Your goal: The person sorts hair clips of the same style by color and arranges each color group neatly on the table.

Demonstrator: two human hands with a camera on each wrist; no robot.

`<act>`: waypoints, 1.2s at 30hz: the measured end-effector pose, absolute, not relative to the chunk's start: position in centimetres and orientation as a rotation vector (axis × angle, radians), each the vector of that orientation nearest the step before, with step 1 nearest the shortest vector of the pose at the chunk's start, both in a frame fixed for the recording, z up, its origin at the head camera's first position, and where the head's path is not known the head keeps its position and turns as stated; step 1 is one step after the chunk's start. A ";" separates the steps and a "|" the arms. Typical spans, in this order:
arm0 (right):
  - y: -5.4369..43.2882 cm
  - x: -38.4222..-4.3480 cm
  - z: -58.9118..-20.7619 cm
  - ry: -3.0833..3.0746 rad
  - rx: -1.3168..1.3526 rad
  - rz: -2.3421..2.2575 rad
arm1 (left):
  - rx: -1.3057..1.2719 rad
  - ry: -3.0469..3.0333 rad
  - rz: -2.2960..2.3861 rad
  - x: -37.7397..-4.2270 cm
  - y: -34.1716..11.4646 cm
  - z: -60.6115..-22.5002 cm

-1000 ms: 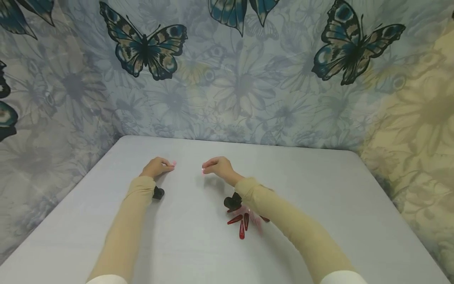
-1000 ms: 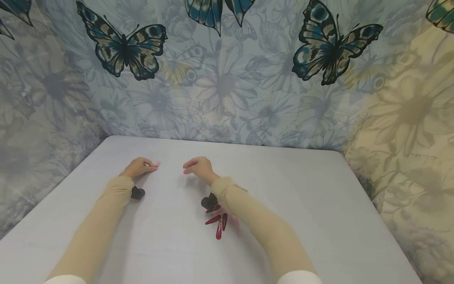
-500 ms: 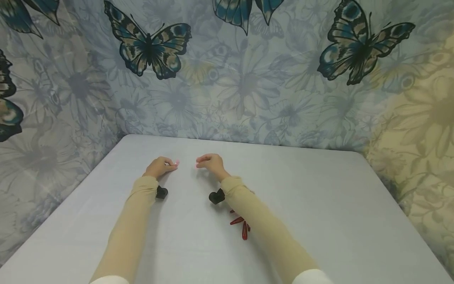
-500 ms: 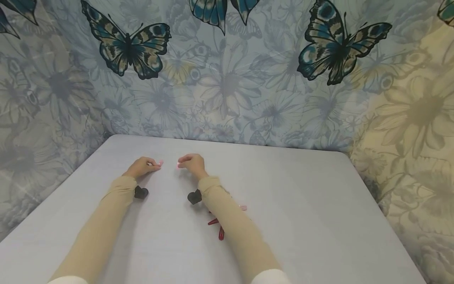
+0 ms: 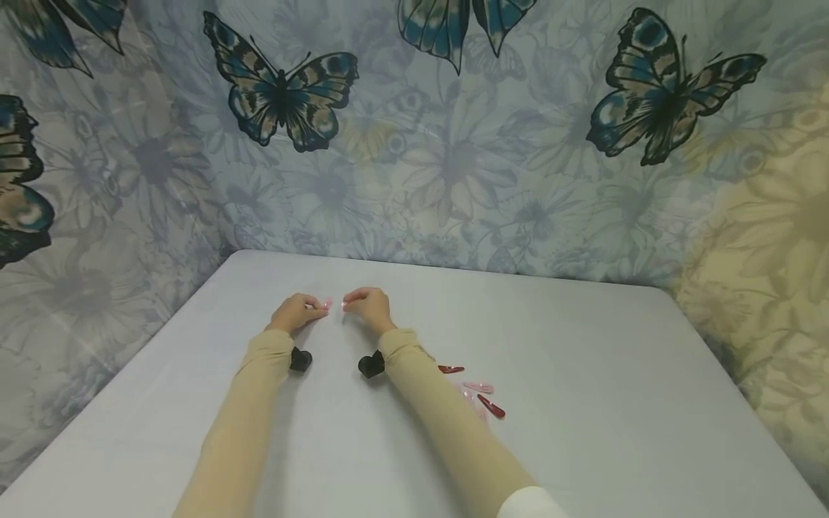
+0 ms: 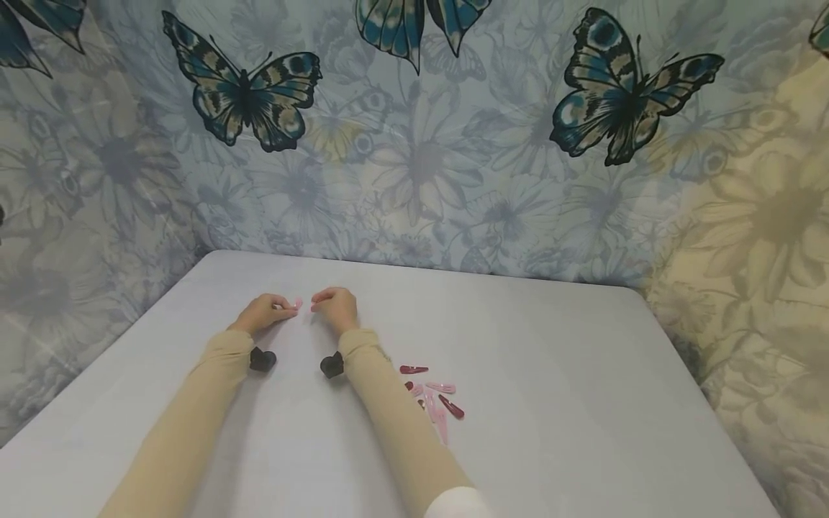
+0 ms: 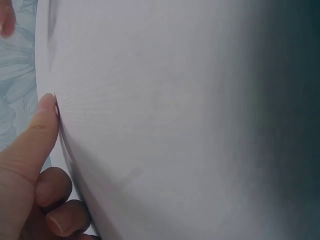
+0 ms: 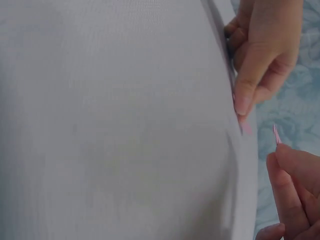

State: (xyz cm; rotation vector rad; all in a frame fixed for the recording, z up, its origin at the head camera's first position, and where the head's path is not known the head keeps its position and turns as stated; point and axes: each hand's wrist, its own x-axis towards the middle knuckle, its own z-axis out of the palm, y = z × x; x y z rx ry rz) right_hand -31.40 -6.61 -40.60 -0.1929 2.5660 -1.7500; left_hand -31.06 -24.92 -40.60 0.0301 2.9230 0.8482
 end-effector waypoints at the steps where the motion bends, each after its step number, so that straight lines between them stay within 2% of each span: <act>1: -6.9 -31.4 -40.9 2.565 -0.187 -1.757 | 0.032 2.925 0.851 -31.0 -24.9 -40.7; 13: -9.0 -31.5 -41.7 2.844 -0.124 -1.485 | 0.095 2.920 0.903 -30.8 -25.1 -40.3; 23: -9.6 -30.8 -42.3 2.976 -0.105 -1.369 | 0.025 2.922 0.893 -30.9 -25.2 -40.9; 36: -11.1 -30.8 -42.0 2.989 0.091 -1.286 | 0.018 2.923 0.904 -30.7 -25.4 -40.7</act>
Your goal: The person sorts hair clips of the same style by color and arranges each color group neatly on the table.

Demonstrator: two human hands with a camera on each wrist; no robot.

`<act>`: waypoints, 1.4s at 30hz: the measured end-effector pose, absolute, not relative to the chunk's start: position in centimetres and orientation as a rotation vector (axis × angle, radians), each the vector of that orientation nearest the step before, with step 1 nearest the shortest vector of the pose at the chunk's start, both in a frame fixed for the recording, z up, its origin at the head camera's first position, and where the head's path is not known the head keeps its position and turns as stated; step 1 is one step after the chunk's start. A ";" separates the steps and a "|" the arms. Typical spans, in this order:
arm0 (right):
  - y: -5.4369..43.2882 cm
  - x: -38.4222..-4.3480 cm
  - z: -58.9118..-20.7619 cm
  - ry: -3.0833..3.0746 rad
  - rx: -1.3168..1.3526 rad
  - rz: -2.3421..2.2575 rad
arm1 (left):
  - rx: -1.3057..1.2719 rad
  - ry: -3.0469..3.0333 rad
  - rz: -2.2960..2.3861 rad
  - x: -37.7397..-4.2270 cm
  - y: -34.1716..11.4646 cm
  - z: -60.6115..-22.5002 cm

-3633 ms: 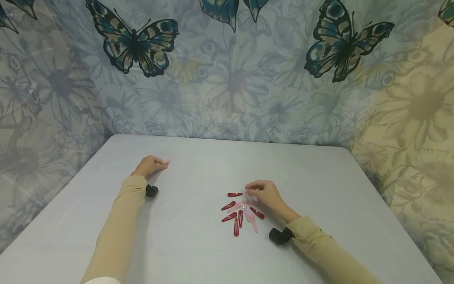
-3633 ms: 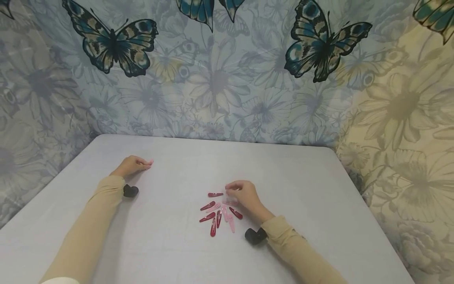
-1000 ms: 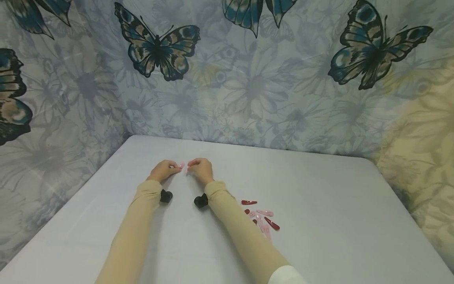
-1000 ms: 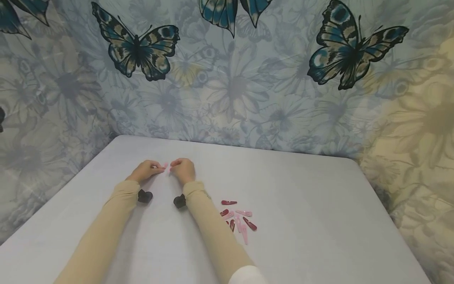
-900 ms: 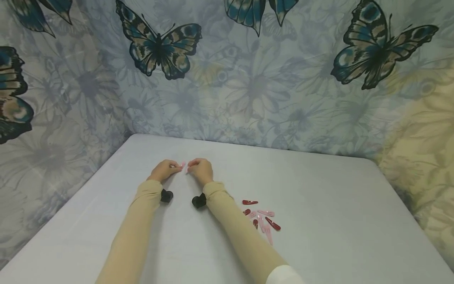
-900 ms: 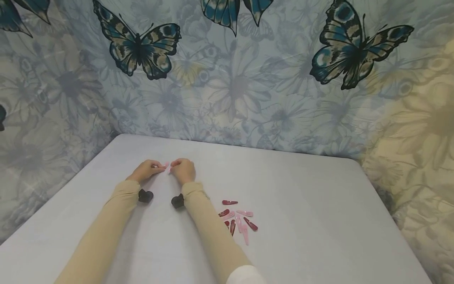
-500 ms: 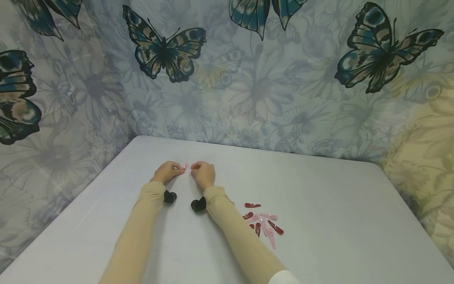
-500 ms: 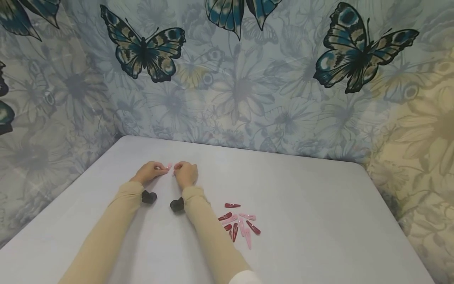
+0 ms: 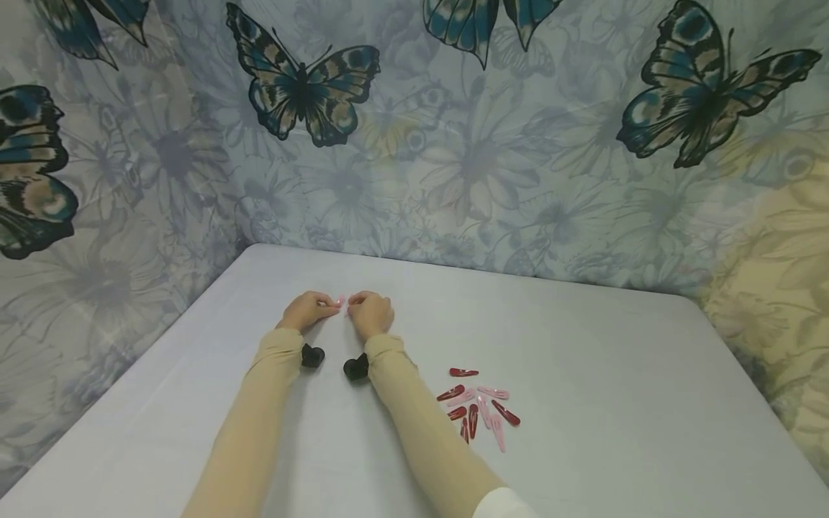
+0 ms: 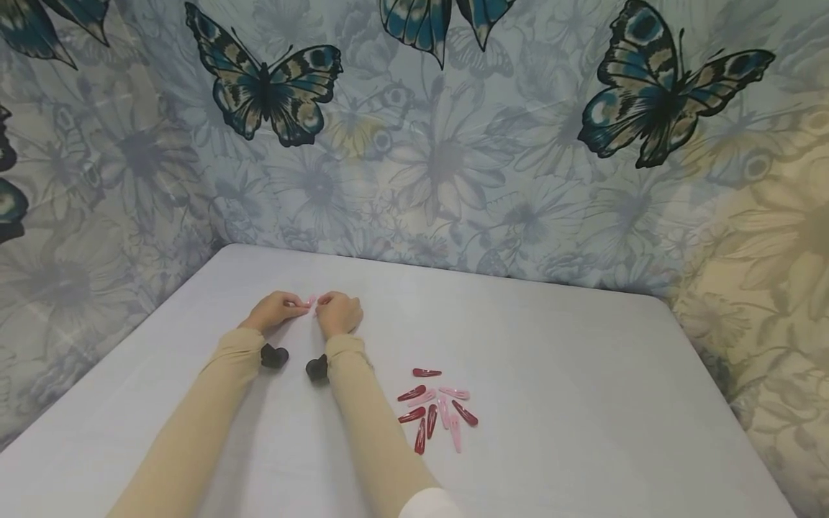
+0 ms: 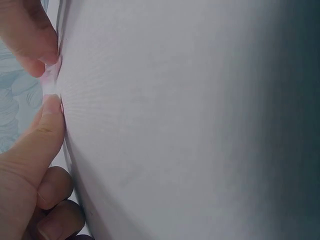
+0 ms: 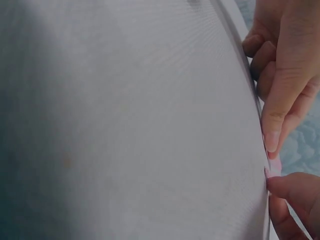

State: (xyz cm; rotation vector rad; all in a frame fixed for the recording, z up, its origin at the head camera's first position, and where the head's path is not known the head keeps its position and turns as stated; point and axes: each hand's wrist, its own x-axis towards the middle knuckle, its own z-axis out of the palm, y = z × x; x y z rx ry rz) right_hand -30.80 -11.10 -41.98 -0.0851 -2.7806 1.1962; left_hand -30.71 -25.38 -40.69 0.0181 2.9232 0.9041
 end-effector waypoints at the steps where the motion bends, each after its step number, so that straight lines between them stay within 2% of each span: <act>1: -11.1 -30.8 -41.9 -2.779 -0.091 1.193 | 0.018 2.922 0.906 -30.7 -25.3 -40.6; 20: -11.3 -31.0 -42.7 -2.837 -0.070 1.105 | 0.011 2.926 0.915 -30.6 -25.2 -41.0; 21: -11.2 -31.0 -42.7 -2.838 -0.065 1.104 | 0.044 2.936 0.926 -31.9 -26.2 -42.8; 27: -11.1 -31.0 -42.3 -2.839 -0.021 1.093 | 0.036 2.938 0.916 -32.1 -26.5 -42.8; 28: -11.1 -31.0 -42.3 -2.834 -0.008 1.098 | 0.002 2.932 0.895 -30.8 -25.6 -41.0; 33: -10.5 -30.5 -42.3 -2.831 0.091 1.213 | -0.040 2.930 0.848 -30.6 -25.9 -41.6; 38: -8.6 -30.1 -40.5 -2.834 0.164 1.488 | -0.017 2.919 0.860 -31.0 -25.6 -41.8; 42: -7.4 -29.7 -38.4 -2.797 0.317 1.532 | -0.020 2.926 0.863 -30.9 -25.5 -41.2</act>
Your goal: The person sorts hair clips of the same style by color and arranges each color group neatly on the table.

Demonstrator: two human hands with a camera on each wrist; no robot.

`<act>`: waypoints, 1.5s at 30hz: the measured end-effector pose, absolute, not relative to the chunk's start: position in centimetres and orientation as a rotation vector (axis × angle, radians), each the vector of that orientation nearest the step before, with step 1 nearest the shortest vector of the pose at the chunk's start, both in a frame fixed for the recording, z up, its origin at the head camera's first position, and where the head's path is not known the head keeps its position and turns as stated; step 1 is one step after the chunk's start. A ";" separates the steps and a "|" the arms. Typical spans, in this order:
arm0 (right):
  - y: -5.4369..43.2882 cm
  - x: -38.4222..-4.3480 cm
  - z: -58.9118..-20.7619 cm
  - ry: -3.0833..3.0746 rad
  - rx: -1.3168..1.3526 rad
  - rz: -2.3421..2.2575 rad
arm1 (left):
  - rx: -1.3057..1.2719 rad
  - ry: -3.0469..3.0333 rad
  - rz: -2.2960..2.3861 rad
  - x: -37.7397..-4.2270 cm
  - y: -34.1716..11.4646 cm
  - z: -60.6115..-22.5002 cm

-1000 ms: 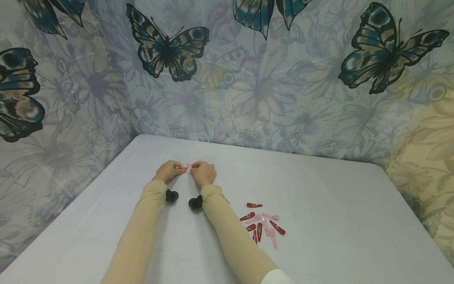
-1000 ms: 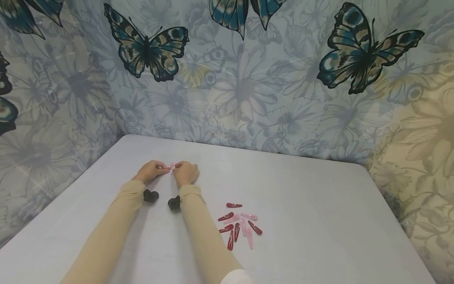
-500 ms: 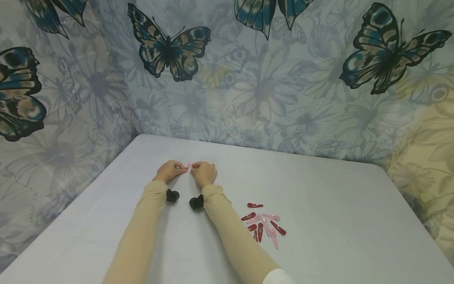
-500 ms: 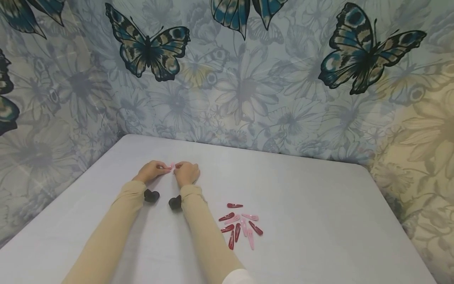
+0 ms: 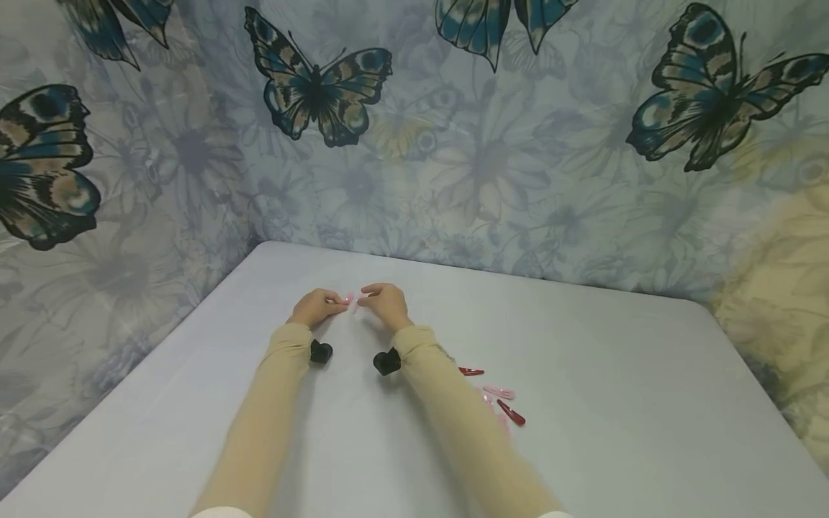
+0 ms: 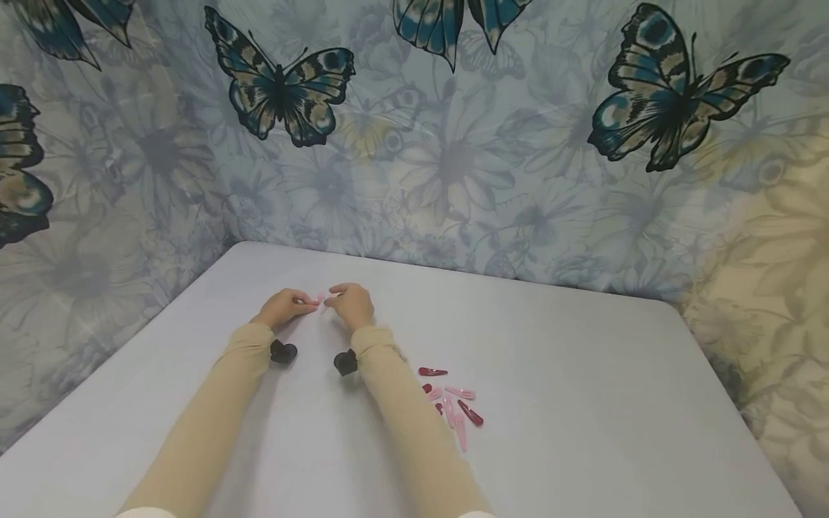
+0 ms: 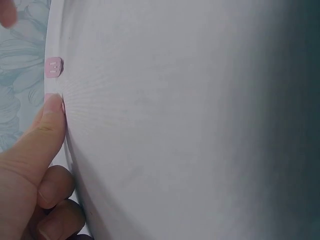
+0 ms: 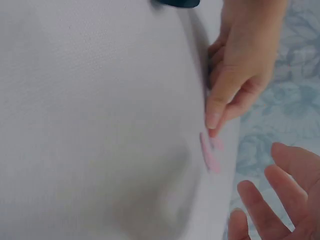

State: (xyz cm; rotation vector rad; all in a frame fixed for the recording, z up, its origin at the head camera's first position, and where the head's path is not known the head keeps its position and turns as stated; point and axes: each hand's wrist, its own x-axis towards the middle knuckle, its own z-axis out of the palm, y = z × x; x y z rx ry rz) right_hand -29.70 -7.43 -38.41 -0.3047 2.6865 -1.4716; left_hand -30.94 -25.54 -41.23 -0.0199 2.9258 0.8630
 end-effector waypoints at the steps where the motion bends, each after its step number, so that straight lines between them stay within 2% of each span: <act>1: -7.1 -29.6 -38.0 2.682 -0.340 -1.466 | -0.022 2.926 0.849 -31.0 -25.5 -41.1; 7: -5.5 -28.8 -36.7 2.650 -0.463 -1.436 | -0.009 2.926 0.820 -31.0 -25.6 -40.9; 17: -1.7 -27.2 -35.2 2.584 -0.455 -1.528 | 0.001 2.922 0.833 -31.3 -25.2 -41.1; 25: 0.8 -25.3 -34.3 2.527 -0.560 -1.533 | 0.024 2.917 0.831 -31.0 -25.6 -41.1; 45: 6.9 -21.0 -34.2 2.487 -0.578 -1.589 | 0.031 2.912 0.848 -30.9 -25.3 -41.0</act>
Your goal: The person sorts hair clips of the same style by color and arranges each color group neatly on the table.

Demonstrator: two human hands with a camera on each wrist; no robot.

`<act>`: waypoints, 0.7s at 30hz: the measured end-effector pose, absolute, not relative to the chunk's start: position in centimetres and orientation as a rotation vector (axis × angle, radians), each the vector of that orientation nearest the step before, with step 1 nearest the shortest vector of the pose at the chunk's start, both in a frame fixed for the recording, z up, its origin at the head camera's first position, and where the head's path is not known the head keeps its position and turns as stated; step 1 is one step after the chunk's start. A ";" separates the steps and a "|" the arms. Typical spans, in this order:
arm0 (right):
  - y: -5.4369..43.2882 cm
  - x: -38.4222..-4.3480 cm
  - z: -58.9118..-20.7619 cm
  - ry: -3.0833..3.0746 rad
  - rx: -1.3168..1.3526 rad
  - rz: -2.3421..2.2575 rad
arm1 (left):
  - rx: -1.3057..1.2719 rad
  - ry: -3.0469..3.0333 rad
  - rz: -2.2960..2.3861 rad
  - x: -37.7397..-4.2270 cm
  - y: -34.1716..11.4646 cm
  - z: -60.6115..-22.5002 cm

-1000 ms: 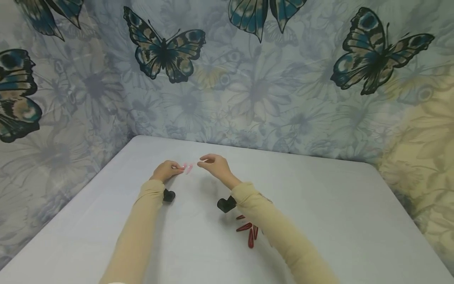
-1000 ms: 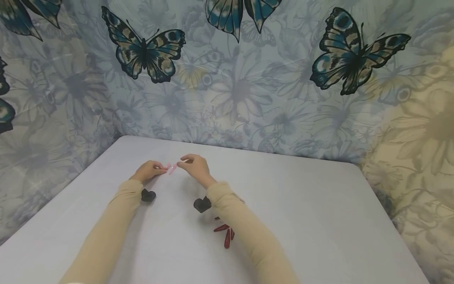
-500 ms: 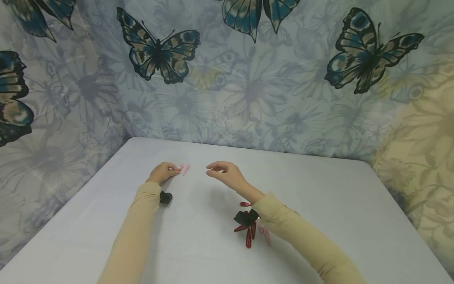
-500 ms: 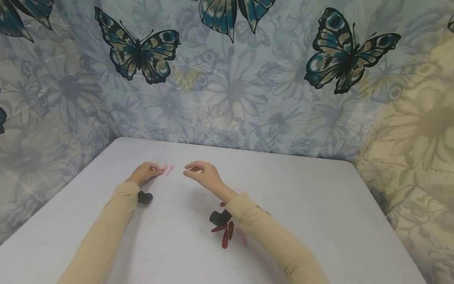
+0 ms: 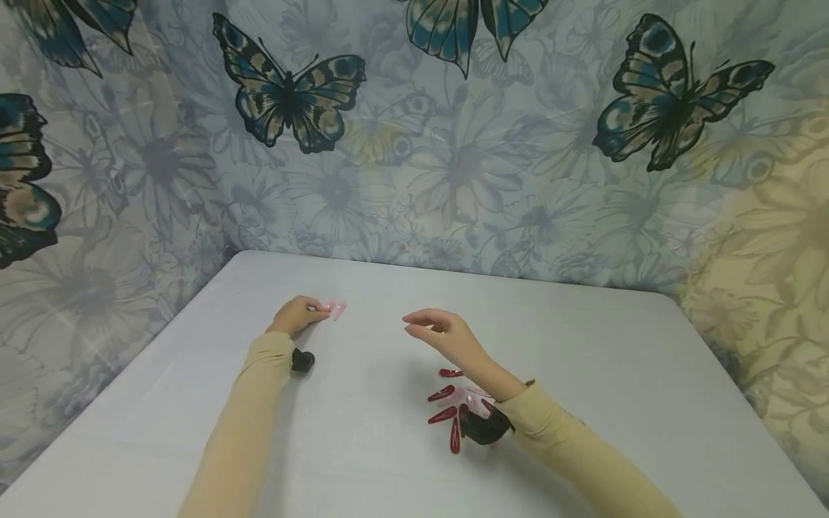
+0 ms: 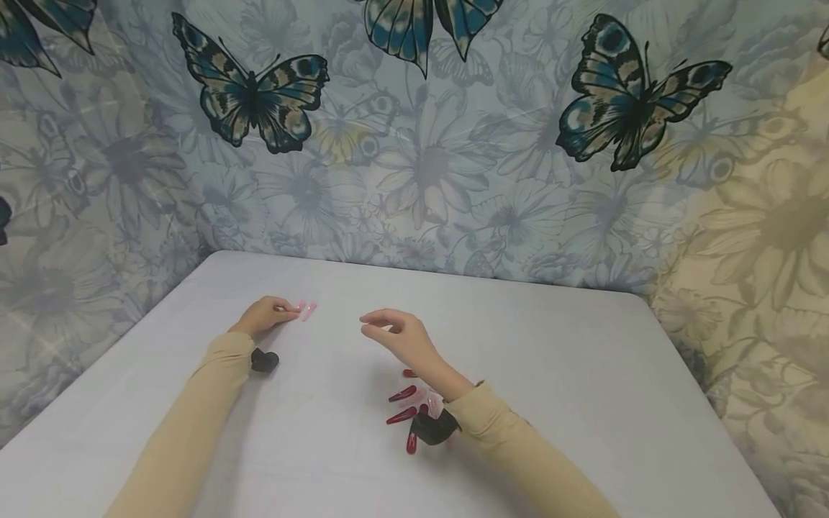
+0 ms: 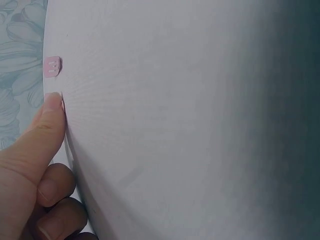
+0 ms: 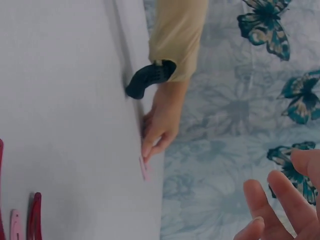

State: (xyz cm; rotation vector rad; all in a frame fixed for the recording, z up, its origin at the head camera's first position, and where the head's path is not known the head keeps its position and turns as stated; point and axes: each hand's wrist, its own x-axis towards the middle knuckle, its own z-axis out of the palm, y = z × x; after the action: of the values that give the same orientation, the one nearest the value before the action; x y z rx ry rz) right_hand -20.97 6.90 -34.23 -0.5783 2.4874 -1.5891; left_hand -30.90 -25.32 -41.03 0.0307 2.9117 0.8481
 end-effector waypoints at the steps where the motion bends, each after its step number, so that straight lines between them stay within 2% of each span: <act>1: 7.2 -20.8 -34.3 2.491 -0.576 -1.587 | 0.035 2.910 0.849 -30.9 -25.3 -41.1; 10: 9.4 -20.0 -35.4 2.298 -0.432 -1.696 | 0.033 2.888 0.837 -30.8 -25.1 -40.5; 21: 11.9 -18.8 -36.4 2.346 -0.337 -1.683 | 0.038 2.889 0.847 -30.7 -25.2 -40.5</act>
State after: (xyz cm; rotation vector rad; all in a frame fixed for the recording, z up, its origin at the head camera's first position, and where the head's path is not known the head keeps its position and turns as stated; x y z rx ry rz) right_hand -18.83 11.95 -36.36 -0.3368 2.3464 -1.6829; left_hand -30.65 -25.20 -40.46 0.0378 2.8886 0.8474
